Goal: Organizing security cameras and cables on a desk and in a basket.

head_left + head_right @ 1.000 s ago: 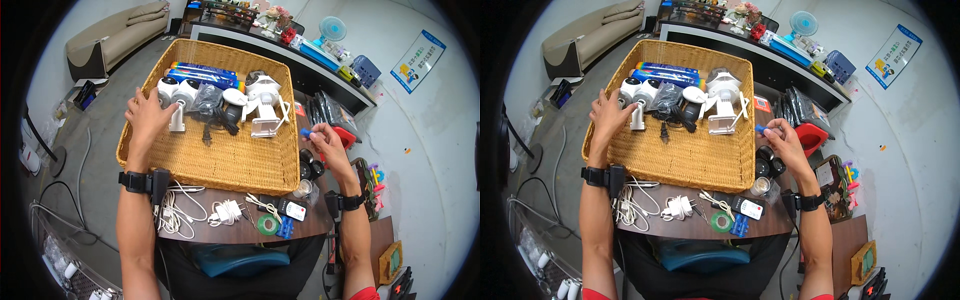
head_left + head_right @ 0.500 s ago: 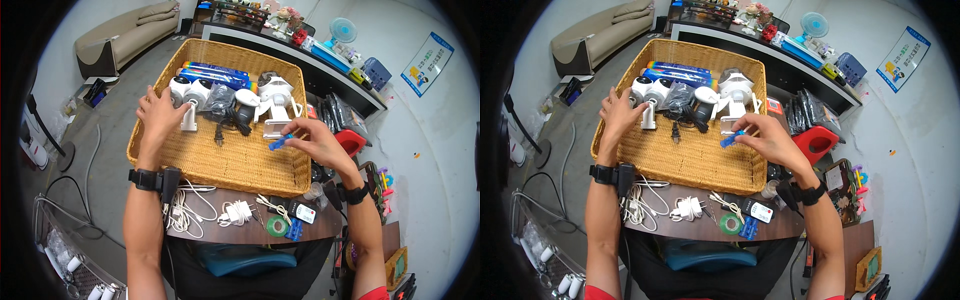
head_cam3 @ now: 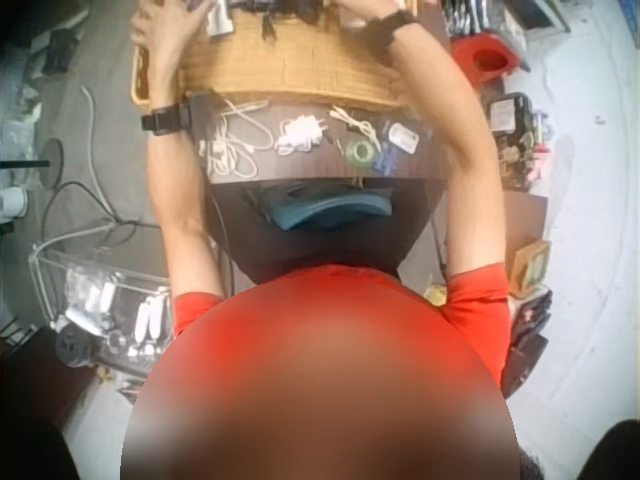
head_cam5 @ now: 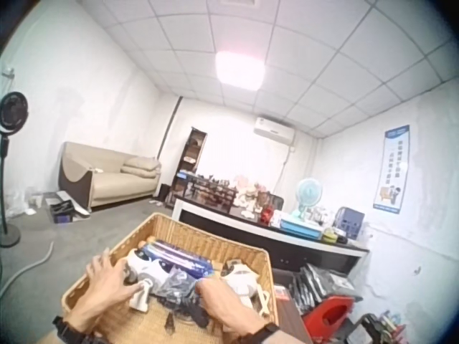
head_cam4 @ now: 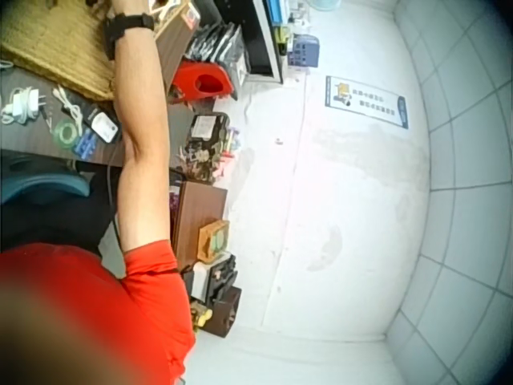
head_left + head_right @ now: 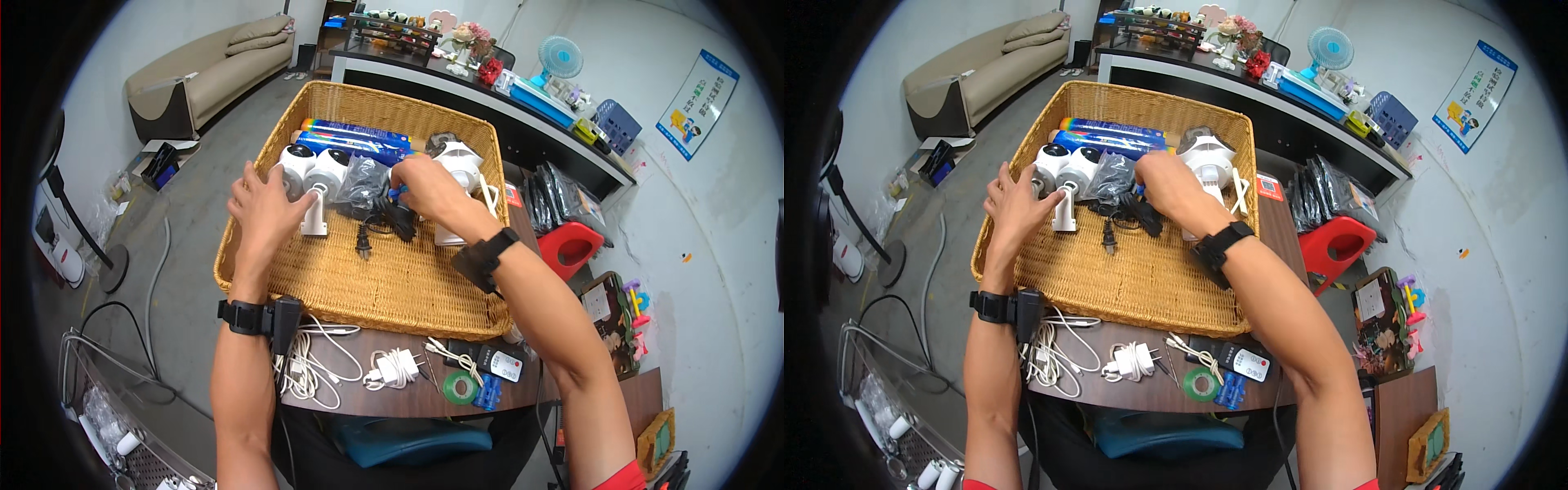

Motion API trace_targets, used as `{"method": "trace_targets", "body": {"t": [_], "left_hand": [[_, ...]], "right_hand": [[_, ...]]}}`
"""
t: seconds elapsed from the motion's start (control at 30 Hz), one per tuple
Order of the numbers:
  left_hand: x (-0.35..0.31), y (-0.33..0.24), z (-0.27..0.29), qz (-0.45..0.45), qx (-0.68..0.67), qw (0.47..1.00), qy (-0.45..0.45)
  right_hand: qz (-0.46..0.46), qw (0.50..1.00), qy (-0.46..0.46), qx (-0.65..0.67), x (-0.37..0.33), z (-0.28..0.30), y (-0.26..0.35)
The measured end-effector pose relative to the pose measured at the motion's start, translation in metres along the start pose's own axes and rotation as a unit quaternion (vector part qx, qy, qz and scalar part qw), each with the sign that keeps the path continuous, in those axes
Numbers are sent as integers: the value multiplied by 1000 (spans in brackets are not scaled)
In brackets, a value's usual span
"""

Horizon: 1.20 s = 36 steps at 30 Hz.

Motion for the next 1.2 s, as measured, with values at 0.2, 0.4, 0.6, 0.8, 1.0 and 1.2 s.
{"method": "trace_targets", "body": {"t": [0.2,0.4,0.6,0.8,1.0,1.2], "left_hand": [[6,10,-7,6,24,1000,6],[3,15,-9,1,22,1000,-7],[5,14,-7,5,44,999,2],[14,12,-5,25,66,997,26],[16,30,-4,29,82,996,26],[23,33,-7,15,58,998,36]], "right_hand": [[-40,999,9,-27,16,-29,-1],[-71,989,124,22,13,-37,-6],[-73,978,195,-9,5,-42,1],[17,993,95,73,-5,-5,-2],[-42,984,100,140,-123,46,-31],[-187,955,191,127,-234,102,-77]]}}
Point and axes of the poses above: each hand's wrist, its own x-axis towards the middle knuckle, its own z-axis out of the back of the hand, y = z × x, the point moved 9 cm from there along x, towards the middle knuckle, and after that the axes turned 11 degrees about -x, right-handed, at the moved point
